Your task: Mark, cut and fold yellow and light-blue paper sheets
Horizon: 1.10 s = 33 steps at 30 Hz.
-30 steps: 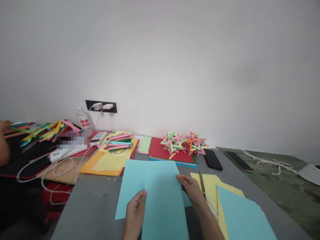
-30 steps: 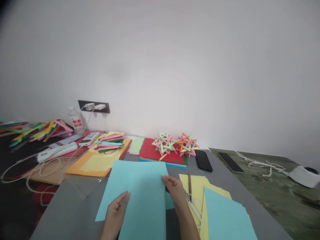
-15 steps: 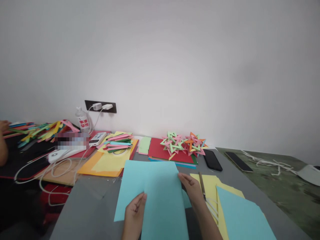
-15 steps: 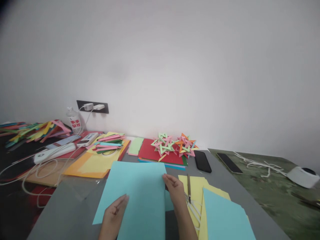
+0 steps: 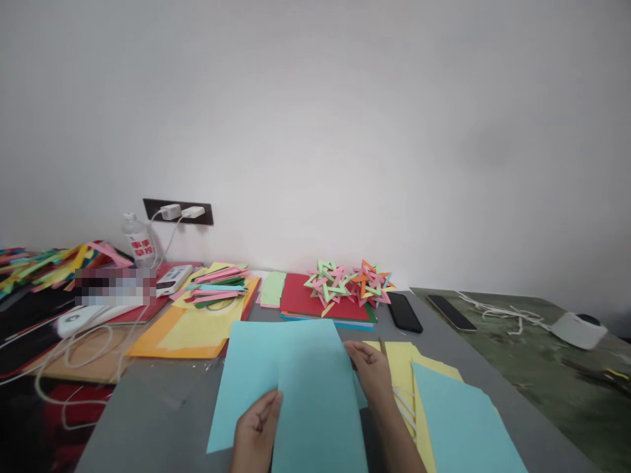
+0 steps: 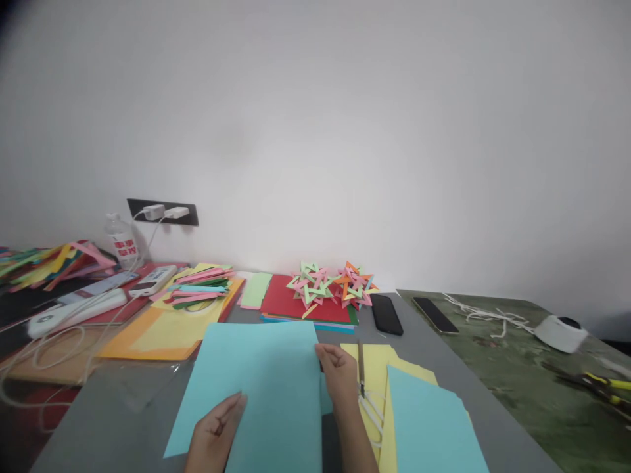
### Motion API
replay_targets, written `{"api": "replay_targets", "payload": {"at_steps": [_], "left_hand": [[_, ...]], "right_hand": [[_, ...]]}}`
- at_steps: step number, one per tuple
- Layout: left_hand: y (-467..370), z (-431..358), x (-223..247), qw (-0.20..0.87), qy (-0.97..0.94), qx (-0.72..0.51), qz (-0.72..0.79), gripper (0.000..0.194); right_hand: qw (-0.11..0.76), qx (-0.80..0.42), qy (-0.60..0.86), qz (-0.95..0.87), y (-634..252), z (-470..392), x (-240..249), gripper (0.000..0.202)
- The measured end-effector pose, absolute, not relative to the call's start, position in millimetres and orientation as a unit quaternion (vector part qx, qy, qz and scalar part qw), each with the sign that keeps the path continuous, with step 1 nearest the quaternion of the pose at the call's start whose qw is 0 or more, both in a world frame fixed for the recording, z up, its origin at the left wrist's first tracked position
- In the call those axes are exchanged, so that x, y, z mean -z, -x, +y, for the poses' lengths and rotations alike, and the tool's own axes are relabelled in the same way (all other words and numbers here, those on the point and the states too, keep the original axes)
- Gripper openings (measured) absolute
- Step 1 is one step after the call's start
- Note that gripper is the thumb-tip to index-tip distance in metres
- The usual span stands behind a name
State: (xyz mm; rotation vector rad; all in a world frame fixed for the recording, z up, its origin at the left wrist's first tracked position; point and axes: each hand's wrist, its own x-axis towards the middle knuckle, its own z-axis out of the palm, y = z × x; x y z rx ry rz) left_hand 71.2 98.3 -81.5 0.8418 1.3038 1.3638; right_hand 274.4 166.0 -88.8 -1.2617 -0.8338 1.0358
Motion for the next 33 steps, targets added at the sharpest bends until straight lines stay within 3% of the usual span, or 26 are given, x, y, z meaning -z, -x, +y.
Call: {"api": "replay_targets", "payload": {"at_steps": [4, 9, 12, 20, 28, 33], "left_hand": [[-70, 100, 88, 0.497, -0.328, -0.584, 0.551, 0.042], [-69, 102, 95, 0.466, -0.305, -0.611, 0.563, 0.041], [-68, 103, 96, 0.473, -0.298, -0.610, 0.562, 0.041], [-69, 100, 98, 0.516, -0.314, -0.586, 0.540, 0.041], [-69, 98, 89, 0.463, -0.304, -0.618, 0.558, 0.035], [-67, 99, 94, 0.463, -0.305, -0.612, 0.564, 0.039]], "right_hand": [[0.594, -0.488, 0.534, -0.353, -273, 166, 91, 0.040], [0.480, -0.582, 0.513, -0.410, -273, 163, 92, 0.037], [0.456, -0.592, 0.511, -0.425, -274, 161, 91, 0.037], [0.504, -0.504, 0.539, -0.449, -275, 166, 98, 0.039], [0.488, -0.536, 0.520, -0.451, -268, 165, 92, 0.044], [0.506, -0.480, 0.538, -0.473, -263, 164, 87, 0.044]]}}
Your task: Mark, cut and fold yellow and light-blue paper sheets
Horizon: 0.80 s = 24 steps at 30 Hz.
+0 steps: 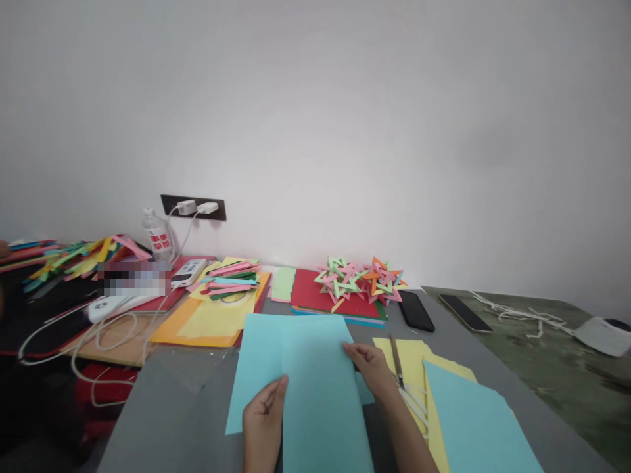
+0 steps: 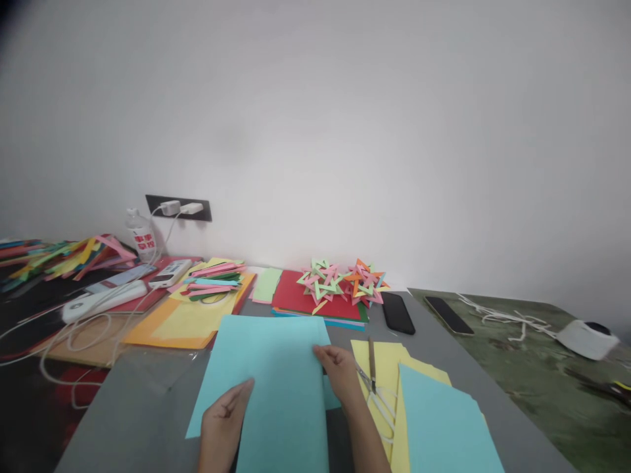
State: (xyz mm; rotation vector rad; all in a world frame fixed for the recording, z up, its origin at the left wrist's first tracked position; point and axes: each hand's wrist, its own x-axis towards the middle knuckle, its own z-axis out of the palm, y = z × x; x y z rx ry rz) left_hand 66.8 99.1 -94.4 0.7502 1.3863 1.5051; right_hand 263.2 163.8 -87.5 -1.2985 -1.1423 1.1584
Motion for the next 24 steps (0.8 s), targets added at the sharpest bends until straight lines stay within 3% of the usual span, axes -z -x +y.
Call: {"api": "replay_targets", "payload": {"at_steps": [11, 17, 24], "left_hand": [[-68, 98, 85, 0.510, -0.353, -0.568, 0.541, 0.034], [-68, 98, 88, 0.477, -0.327, -0.606, 0.546, 0.031], [-70, 98, 87, 0.498, -0.327, -0.583, 0.553, 0.031]], "right_hand": [[0.526, -0.455, 0.555, -0.457, -267, 164, 91, 0.041], [0.465, -0.521, 0.515, -0.498, -265, 162, 88, 0.046], [0.487, -0.455, 0.543, -0.510, -270, 165, 90, 0.048]]}}
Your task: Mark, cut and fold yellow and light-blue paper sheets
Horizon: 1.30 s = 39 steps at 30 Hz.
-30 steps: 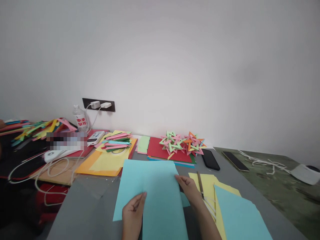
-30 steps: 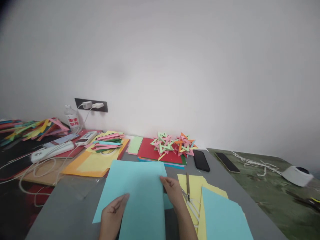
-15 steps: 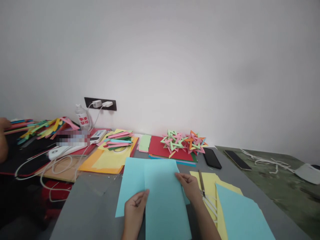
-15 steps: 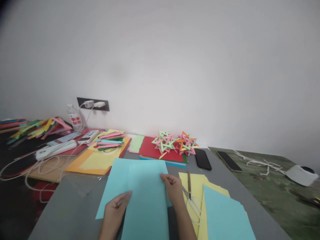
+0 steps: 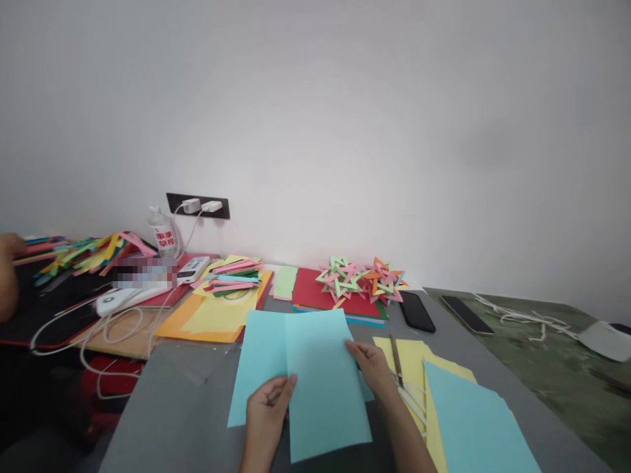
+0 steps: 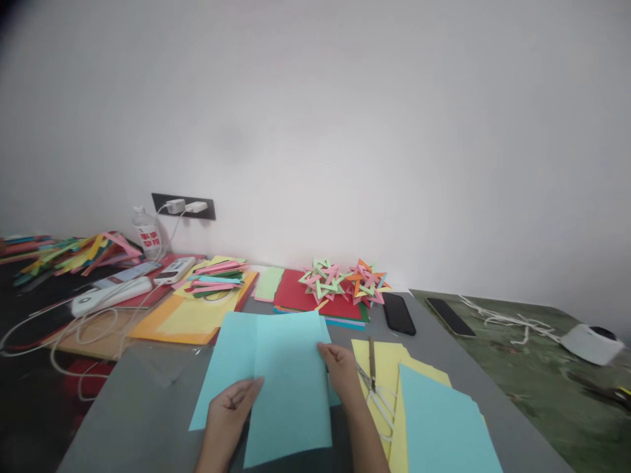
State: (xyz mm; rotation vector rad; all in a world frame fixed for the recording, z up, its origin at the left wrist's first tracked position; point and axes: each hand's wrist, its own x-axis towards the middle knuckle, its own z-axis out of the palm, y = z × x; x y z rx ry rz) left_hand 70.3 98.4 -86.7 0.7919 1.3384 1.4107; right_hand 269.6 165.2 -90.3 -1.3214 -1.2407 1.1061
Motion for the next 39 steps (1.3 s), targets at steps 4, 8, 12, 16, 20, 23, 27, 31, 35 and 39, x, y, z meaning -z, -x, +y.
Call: {"api": "replay_targets", "payload": {"at_steps": [4, 8, 12, 16, 20, 23, 27, 31, 35, 39], "left_hand": [[-70.3, 97.6, 85.6, 0.496, -0.332, -0.585, 0.550, 0.032], [-70.5, 97.2, 84.8, 0.487, -0.322, -0.599, 0.548, 0.033], [-71.5, 96.6, 83.9, 0.485, -0.313, -0.597, 0.558, 0.034], [-71.9, 94.9, 81.8, 0.490, -0.289, -0.598, 0.565, 0.038], [-71.0, 94.3, 79.2, 0.464, -0.289, -0.620, 0.563, 0.037], [-70.0, 95.3, 78.9, 0.436, -0.288, -0.640, 0.563, 0.039], [-68.8, 96.1, 81.0, 0.442, -0.293, -0.633, 0.564, 0.042], [-68.4, 95.2, 83.1, 0.471, -0.303, -0.612, 0.558, 0.037], [-68.7, 94.6, 84.3, 0.464, -0.294, -0.621, 0.559, 0.033], [-68.5, 96.0, 87.2, 0.454, -0.289, -0.626, 0.565, 0.034]], "right_hand": [[0.480, -0.486, 0.538, -0.494, -268.4, 166.2, 93.8, 0.049], [0.463, -0.495, 0.530, -0.510, -265.5, 165.5, 95.0, 0.051], [0.474, -0.481, 0.527, -0.516, -264.9, 163.8, 90.7, 0.052], [0.489, -0.457, 0.524, -0.527, -264.8, 162.1, 86.7, 0.050], [0.475, -0.460, 0.513, -0.547, -264.1, 161.7, 87.9, 0.048], [0.452, -0.471, 0.510, -0.560, -263.5, 161.5, 88.5, 0.048], [0.469, -0.453, 0.523, -0.549, -263.6, 161.4, 87.3, 0.051], [0.480, -0.450, 0.535, -0.529, -264.9, 161.9, 86.9, 0.052], [0.463, -0.476, 0.526, -0.531, -265.3, 161.4, 87.3, 0.051], [0.476, -0.459, 0.524, -0.537, -263.9, 160.2, 85.7, 0.049]]}}
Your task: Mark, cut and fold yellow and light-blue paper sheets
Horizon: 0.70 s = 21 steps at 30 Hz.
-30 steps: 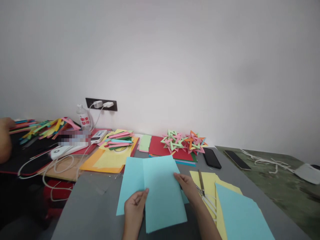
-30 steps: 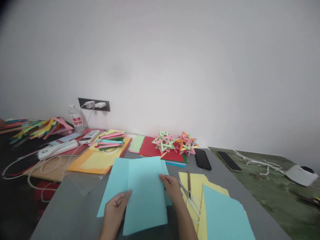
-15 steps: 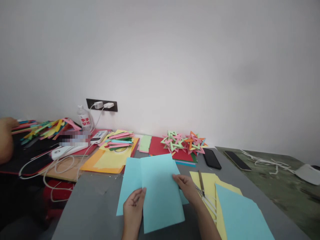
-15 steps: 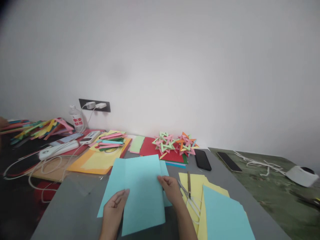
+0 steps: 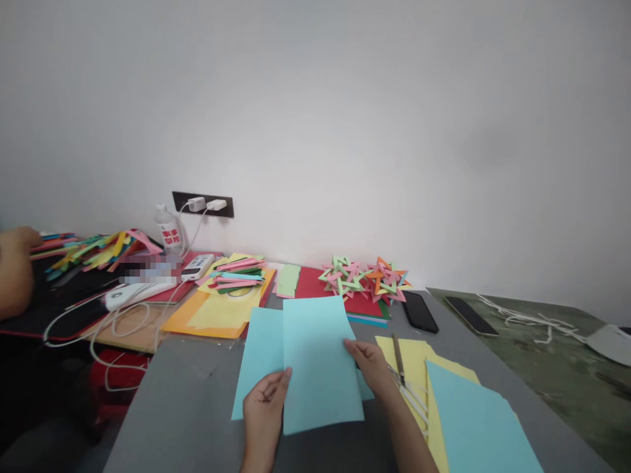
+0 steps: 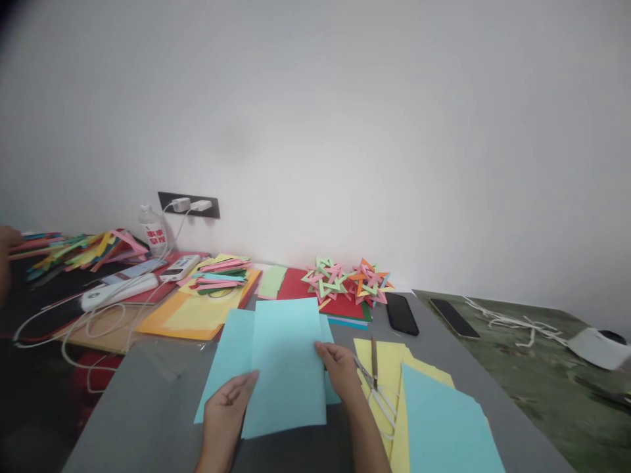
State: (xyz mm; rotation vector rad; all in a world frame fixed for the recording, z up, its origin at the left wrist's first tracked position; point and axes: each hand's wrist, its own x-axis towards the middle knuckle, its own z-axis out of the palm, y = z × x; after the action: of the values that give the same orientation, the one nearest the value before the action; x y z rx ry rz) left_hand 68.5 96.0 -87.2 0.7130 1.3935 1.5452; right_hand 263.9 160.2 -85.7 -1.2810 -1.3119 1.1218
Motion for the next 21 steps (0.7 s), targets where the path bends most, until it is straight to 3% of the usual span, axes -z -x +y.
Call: {"api": "replay_targets", "payload": {"at_steps": [21], "left_hand": [[-66.5, 97.8, 87.9, 0.462, -0.288, -0.617, 0.568, 0.036]], "right_hand": [[0.488, -0.414, 0.537, -0.549, -262.1, 159.9, 87.0, 0.051]]}}
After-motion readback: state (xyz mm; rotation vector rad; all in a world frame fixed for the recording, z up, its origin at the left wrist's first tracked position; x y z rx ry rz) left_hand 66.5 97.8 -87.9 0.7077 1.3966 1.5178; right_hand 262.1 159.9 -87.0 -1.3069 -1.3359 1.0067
